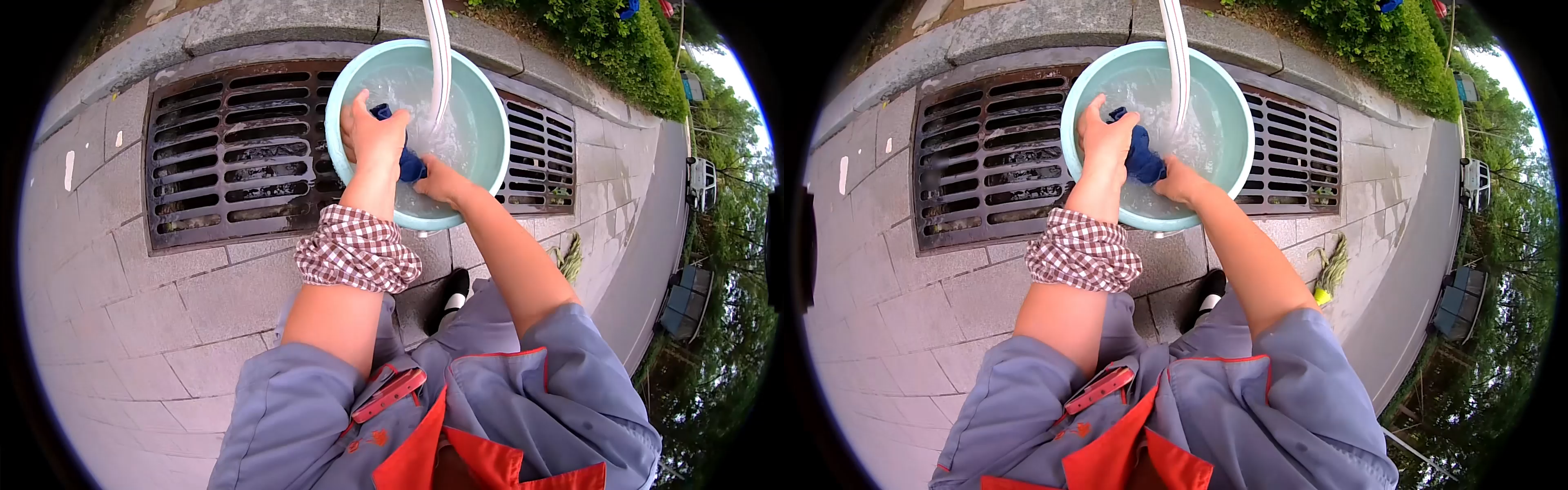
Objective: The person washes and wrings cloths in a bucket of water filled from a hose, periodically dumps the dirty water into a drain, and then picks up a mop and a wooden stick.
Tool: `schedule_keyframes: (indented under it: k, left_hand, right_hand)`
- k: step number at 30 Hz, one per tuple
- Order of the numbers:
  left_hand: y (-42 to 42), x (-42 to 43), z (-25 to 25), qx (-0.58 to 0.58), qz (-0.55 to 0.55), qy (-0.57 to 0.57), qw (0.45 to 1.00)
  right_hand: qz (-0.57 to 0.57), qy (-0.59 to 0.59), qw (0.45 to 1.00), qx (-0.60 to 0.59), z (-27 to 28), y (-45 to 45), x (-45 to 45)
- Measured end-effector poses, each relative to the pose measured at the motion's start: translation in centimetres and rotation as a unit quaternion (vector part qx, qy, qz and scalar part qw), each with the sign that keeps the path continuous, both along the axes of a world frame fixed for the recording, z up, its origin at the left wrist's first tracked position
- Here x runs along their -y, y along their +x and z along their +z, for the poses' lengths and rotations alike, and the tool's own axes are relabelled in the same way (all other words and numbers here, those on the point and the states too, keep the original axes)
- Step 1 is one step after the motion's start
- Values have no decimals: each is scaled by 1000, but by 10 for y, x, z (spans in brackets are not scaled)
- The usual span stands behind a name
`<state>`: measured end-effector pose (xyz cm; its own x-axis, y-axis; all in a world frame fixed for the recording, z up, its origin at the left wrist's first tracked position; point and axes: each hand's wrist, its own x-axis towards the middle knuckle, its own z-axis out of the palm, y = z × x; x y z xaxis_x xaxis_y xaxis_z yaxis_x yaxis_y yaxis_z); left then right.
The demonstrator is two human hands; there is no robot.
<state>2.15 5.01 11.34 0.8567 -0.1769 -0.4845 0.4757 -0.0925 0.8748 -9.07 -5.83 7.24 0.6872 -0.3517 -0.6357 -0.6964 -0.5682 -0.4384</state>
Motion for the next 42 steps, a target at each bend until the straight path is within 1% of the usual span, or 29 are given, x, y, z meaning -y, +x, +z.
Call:
schedule_keyframes:
  k: [2, 3, 4, 5, 7, 8, 9, 11, 12, 13, 14, 16, 17, 18, 19, 21, 23, 24, 26, 27, 28, 31, 32, 35, 36, 37, 39, 41, 42]
  left_hand:
    - [-4, 5, -17, -22, 35, 7, 999]
    - [-6, 7, -23, -81, 69, -18, 994]
    - [-8, 9, -28, -139, 103, -44, 984]
    - [-9, 11, -32, -194, 138, -71, 969]
    - [-9, 18, -67, -290, 159, -197, 923]
    - [-9, 19, -77, -337, 168, -258, 890]
    - [-7, 16, -68, -373, 167, -293, 864]
    - [-5, 2, -31, -443, 162, -358, 806]
    - [-2, -3, -17, -452, 145, -389, 790]
    - [-3, -4, -16, -433, 136, -404, 794]
    - [-2, -3, -15, -415, 126, -418, 798]
    - [-1, 0, -16, -387, 114, -443, 801]
    - [-2, 2, -16, -371, 110, -441, 809]
    - [-4, 2, -9, -356, 104, -439, 818]
    - [-6, 3, -4, -341, 97, -437, 827]
    - [-10, 6, 3, -343, 85, -476, 806]
    - [-18, 1, 14, -339, 45, -514, 786]
    - [-20, 2, -5, -323, 16, -573, 753]
    - [-43, 28, -34, -304, 80, -729, 608]
    - [-32, 21, -38, -324, 44, -694, 641]
    - [-20, 13, -41, -343, 5, -659, 669]
    - [-23, 13, -17, -306, 74, -538, 782]
    - [-21, 14, -16, -344, 74, -591, 726]
    - [-20, 20, -19, -282, 94, -458, 838]
    - [-18, 14, -3, -245, 73, -329, 909]
    - [-19, 8, 10, -172, 36, -270, 947]
    - [-19, 8, 10, -46, 0, -264, 964]
    - [-9, 0, 10, -45, 35, -238, 969]
    - [-2, -4, 8, 15, 33, -229, 973]
  right_hand:
    - [-39, -76, 994, -67, -7, 17, 8]
    - [-58, -113, 987, -100, -12, 28, 15]
    - [-10, -169, 973, -156, -13, 39, 18]
    - [-100, -99, 987, -81, -13, 39, 18]
    - [-269, 48, 960, 65, 32, 41, -8]
    - [-282, 124, 942, 131, 51, 35, -15]
    - [-290, 199, 916, 195, 74, 27, -17]
    - [-234, 250, 915, 214, 126, 8, -27]
    - [-201, 233, 917, 252, 137, -5, -30]
    - [-167, 216, 917, 291, 144, -19, -33]
    - [-150, 182, 929, 287, 144, -31, -31]
    - [-74, 32, 934, 347, 132, -38, -32]
    - [-36, -44, 926, 374, 129, -40, -32]
    - [-77, 9, 901, 427, 125, -32, -40]
    - [-64, -26, 891, 448, 122, -23, -47]
    - [-37, -100, 867, 487, 120, 3, -72]
    - [29, -218, 853, 474, 99, 19, -77]
    - [31, -251, 837, 484, 97, 26, -80]
    - [9, -254, 849, 463, 101, 34, -83]
    - [-3, -258, 853, 453, 101, 39, -83]
    - [-6, -274, 836, 476, 86, 46, -77]
    - [-5, -250, 878, 408, 85, 52, -61]
    - [-26, -270, 841, 468, 85, 57, -61]
    - [-120, -223, 891, 378, 75, 63, -40]
    - [-169, -136, 901, 377, 59, 64, -21]
    - [-328, 96, 904, 257, 49, 63, -6]
    - [-388, 72, 903, 168, 32, 50, 0]
    - [-293, -83, 933, 193, 8, 31, 10]
    - [-241, -160, 936, 201, 3, 24, 12]
